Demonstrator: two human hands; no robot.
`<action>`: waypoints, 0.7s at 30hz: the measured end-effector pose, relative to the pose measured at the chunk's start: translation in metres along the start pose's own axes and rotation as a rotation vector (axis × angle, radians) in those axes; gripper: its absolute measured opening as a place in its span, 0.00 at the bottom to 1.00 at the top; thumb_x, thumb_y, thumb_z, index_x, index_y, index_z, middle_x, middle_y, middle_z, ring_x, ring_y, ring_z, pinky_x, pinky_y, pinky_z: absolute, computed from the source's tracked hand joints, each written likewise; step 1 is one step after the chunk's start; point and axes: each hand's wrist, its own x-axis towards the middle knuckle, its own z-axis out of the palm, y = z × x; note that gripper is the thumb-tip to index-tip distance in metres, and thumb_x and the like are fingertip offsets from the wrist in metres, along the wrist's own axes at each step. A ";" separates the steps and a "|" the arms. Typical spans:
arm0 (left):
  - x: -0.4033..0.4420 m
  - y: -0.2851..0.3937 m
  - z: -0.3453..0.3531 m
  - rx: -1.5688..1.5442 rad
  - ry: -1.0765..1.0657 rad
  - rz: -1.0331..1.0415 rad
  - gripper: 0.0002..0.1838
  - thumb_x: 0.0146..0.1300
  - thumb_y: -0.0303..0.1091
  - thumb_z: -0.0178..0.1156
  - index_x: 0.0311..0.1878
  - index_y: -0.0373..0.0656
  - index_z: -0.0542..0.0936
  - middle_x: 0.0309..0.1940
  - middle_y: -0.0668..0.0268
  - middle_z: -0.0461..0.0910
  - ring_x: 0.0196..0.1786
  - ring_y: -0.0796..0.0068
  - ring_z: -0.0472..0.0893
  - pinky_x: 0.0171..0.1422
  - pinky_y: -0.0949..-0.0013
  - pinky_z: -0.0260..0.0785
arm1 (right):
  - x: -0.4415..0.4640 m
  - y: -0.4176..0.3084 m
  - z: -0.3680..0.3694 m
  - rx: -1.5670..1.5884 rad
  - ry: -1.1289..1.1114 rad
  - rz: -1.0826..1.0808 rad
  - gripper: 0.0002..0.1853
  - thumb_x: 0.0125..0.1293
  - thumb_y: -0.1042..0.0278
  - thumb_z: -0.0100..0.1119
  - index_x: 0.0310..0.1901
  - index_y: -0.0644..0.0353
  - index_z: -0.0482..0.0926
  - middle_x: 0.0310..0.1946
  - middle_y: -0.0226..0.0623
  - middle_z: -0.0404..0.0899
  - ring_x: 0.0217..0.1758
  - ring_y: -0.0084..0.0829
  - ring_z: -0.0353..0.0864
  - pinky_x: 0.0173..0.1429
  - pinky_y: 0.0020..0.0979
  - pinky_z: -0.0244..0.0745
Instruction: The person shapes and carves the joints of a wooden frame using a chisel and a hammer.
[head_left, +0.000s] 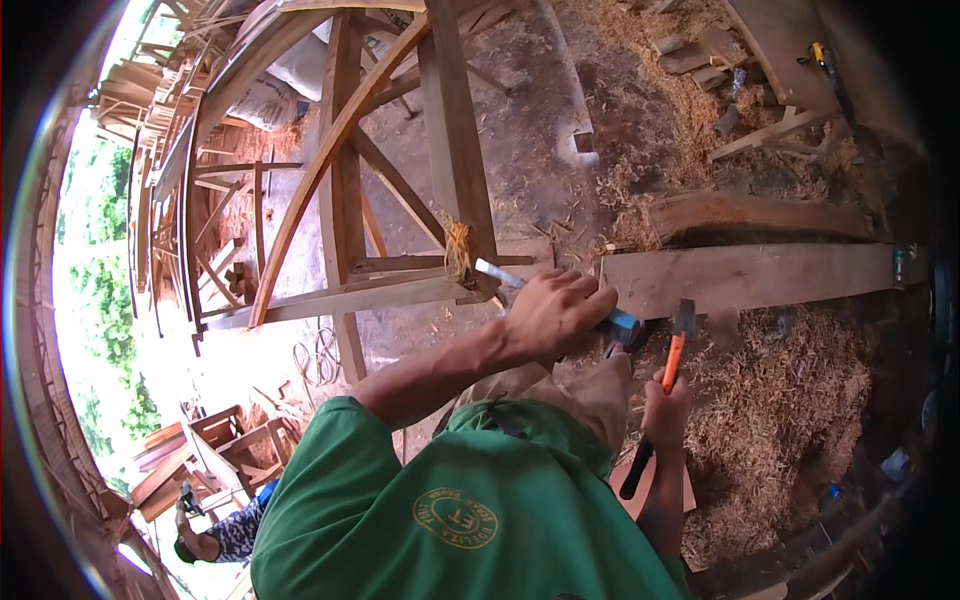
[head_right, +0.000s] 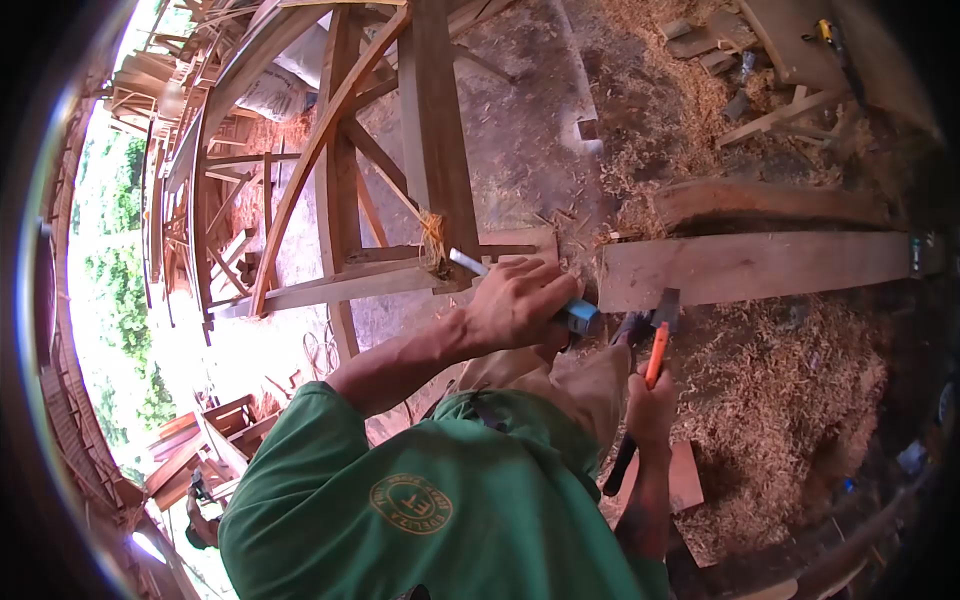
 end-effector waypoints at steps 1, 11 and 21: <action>0.001 -0.002 0.000 0.002 -0.003 -0.005 0.17 0.45 0.39 0.68 0.37 0.46 0.73 0.28 0.65 0.74 0.34 0.60 0.80 0.36 0.58 0.71 | 0.002 -0.001 -0.004 0.061 0.004 0.069 0.08 0.61 0.70 0.55 0.41 0.61 0.74 0.26 0.32 0.72 0.25 0.25 0.73 0.30 0.31 0.70; 0.006 -0.016 0.013 0.085 0.074 -0.008 0.18 0.42 0.35 0.70 0.37 0.45 0.75 0.26 0.65 0.73 0.29 0.62 0.79 0.31 0.59 0.71 | -0.005 -0.028 -0.023 0.158 0.123 -0.113 0.09 0.62 0.69 0.57 0.41 0.61 0.71 0.28 0.28 0.70 0.22 0.25 0.70 0.31 0.31 0.73; 0.005 -0.021 0.026 0.175 0.085 0.014 0.14 0.41 0.29 0.67 0.34 0.45 0.76 0.23 0.65 0.72 0.26 0.62 0.79 0.27 0.59 0.71 | -0.005 0.015 0.050 -0.032 -0.104 -0.643 0.22 0.60 0.77 0.54 0.57 0.68 0.71 0.36 0.43 0.74 0.48 0.31 0.74 0.50 0.37 0.73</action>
